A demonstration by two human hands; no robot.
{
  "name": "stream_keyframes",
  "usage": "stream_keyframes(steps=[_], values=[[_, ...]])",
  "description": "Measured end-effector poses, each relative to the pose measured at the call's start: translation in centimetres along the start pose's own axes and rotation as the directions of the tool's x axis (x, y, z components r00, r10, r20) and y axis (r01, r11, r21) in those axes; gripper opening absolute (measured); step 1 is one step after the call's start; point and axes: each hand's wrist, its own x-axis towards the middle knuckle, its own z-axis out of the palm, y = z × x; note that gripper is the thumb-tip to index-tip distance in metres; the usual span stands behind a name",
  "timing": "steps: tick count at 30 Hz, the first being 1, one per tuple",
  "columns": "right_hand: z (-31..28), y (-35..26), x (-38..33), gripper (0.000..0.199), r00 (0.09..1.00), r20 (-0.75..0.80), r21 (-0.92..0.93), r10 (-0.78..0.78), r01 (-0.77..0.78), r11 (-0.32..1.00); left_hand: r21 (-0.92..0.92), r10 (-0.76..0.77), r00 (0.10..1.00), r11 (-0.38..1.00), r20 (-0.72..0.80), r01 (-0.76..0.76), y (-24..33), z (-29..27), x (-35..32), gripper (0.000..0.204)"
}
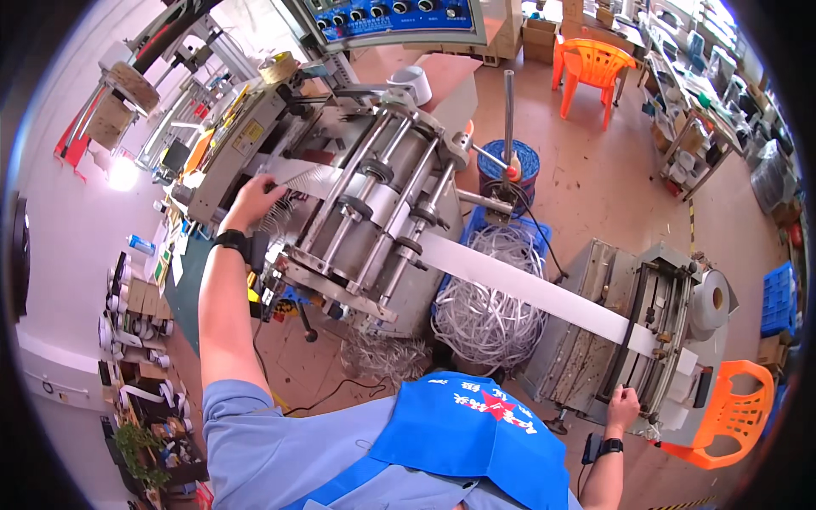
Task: The recorder is adjusting and monitoring a machine that processes a long strip of white material on a production floor.
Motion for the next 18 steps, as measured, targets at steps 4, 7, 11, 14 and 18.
stream_keyframes(steps=[4, 7, 11, 14, 18], values=[[0.4, 0.4, -0.1, 0.031, 1.000, -0.019, -0.002, -0.007, 0.007, 1.000, -0.090, 0.069, 0.982, 0.994, 0.173, -0.054, 1.0, 0.1, 2.6, 0.048], [0.8, 0.8, 0.1, 0.032, 0.999, -0.031, -0.016, -0.013, 0.012, 1.000, -0.392, -0.076, 0.883, 0.876, 0.463, 0.281, 2.4, -1.0, 3.0, 0.045], [1.2, 1.6, 0.3, 0.032, 1.000, -0.029, -0.039, -0.008, 0.007, 0.999, -0.613, -0.020, 0.739, 0.542, 0.674, 0.575, 2.9, -1.4, 2.8, 0.029], [1.6, 1.9, 0.2, 0.030, 0.999, -0.051, -0.038, -0.011, 0.009, 0.999, -0.193, -0.110, 0.824, 0.947, 0.556, 0.256, 2.3, -0.1, 2.0, 0.038], [1.7, 1.9, 0.1, 0.028, 0.996, -0.090, -0.054, -0.026, 0.021, 0.998, -0.125, -0.002, 0.980, 0.992, 0.198, 0.028, 2.4, 0.9, 2.3, 0.039]])
